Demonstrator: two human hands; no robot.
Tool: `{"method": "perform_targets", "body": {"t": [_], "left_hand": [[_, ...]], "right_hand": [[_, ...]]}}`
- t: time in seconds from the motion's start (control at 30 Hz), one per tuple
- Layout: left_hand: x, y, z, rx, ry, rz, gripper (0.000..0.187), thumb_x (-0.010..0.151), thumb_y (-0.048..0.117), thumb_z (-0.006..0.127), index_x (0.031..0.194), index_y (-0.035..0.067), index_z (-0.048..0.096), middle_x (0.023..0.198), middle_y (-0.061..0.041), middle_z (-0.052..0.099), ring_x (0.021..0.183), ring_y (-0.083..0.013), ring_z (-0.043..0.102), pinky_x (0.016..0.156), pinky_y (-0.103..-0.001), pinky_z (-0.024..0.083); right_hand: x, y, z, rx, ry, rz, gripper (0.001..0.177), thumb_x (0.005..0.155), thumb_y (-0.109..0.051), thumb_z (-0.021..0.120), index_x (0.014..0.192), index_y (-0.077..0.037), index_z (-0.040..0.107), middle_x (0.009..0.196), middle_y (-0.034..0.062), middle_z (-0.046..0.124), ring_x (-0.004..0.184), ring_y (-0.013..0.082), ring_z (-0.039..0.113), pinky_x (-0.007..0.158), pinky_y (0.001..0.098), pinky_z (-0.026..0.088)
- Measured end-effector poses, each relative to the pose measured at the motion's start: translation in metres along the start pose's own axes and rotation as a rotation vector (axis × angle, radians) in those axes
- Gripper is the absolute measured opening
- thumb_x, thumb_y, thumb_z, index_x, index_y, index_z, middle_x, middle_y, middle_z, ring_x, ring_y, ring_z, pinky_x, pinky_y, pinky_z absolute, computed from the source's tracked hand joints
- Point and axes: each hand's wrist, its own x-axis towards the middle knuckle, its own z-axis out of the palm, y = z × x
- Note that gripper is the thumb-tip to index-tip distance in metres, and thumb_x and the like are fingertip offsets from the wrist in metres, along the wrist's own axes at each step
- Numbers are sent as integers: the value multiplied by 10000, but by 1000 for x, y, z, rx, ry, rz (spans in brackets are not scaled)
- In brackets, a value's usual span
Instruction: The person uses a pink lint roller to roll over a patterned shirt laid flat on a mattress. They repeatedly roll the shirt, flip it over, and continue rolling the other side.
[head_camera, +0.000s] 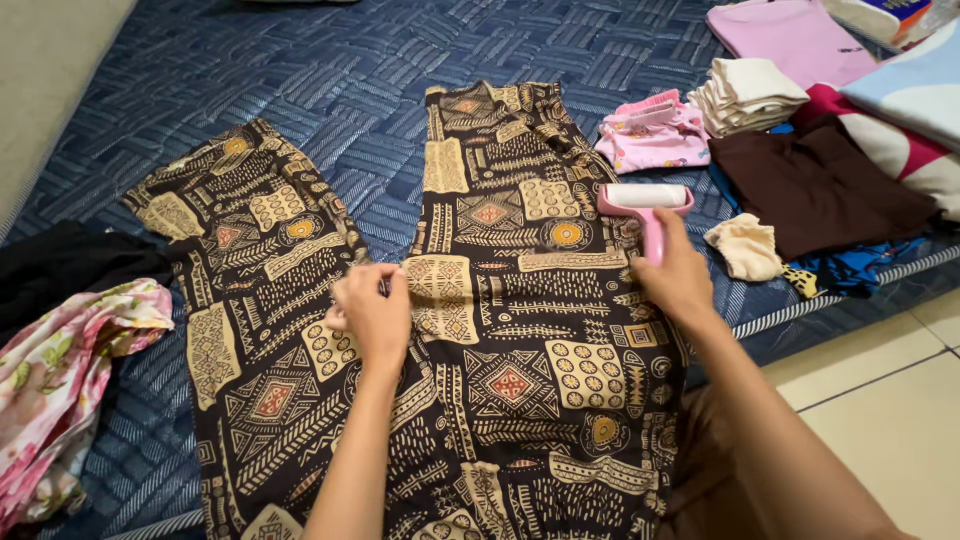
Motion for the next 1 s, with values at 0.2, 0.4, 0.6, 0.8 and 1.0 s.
{"method": "perform_targets", "body": {"t": [0.2, 0.4, 0.6, 0.8, 1.0], "left_hand": [[-26, -5, -37, 26, 92, -16, 103, 849, 225, 735, 778, 151, 726, 1256, -2, 605, 1291, -272, 318, 1071, -524, 155], [-38, -5, -47, 146, -35, -45, 167, 869, 308, 718, 863, 147, 764, 1256, -36, 591, 1297, -303, 314, 1052, -542, 151], [-24, 7, -29, 174, -97, 665, 452, 966, 347, 620, 1329, 78, 631, 1414, -117, 592, 1423, -264, 438, 1146, -516, 202], [-24, -3, -15, 83, -299, 696, 306, 953, 292, 619, 1142, 66, 701, 1197, -79, 677, 1179, -223, 602, 1068, -525, 286], [-26, -7, -13, 43, -215, 733, 283, 921, 277, 663, 1069, 37, 693, 1114, -96, 665, 1103, -272, 599, 998, -476, 369]], "right_hand": [[-25, 2, -31, 233, -117, 116, 761, 741, -218, 786, 1455, -153, 531, 1138, 232, 719, 951, 391, 707, 797, 443, 552], [-63, -22, -68, -106, -135, 16, 717, 826, -311, 755, 1499, -204, 531, 990, 266, 734, 914, 412, 724, 803, 462, 551], [-88, -60, -99, -161, -273, 93, 692, 829, -442, 709, 1476, -312, 500, 862, 250, 744, 795, 424, 767, 758, 511, 585], [-62, -55, -59, -431, -392, 74, 640, 892, -462, 596, 1498, -322, 450, 890, 274, 729, 861, 501, 702, 826, 602, 544], [86, -45, 45, -371, -205, -88, 475, 913, -363, 610, 1331, -162, 508, 1040, 334, 678, 939, 552, 658, 828, 660, 500]]}}
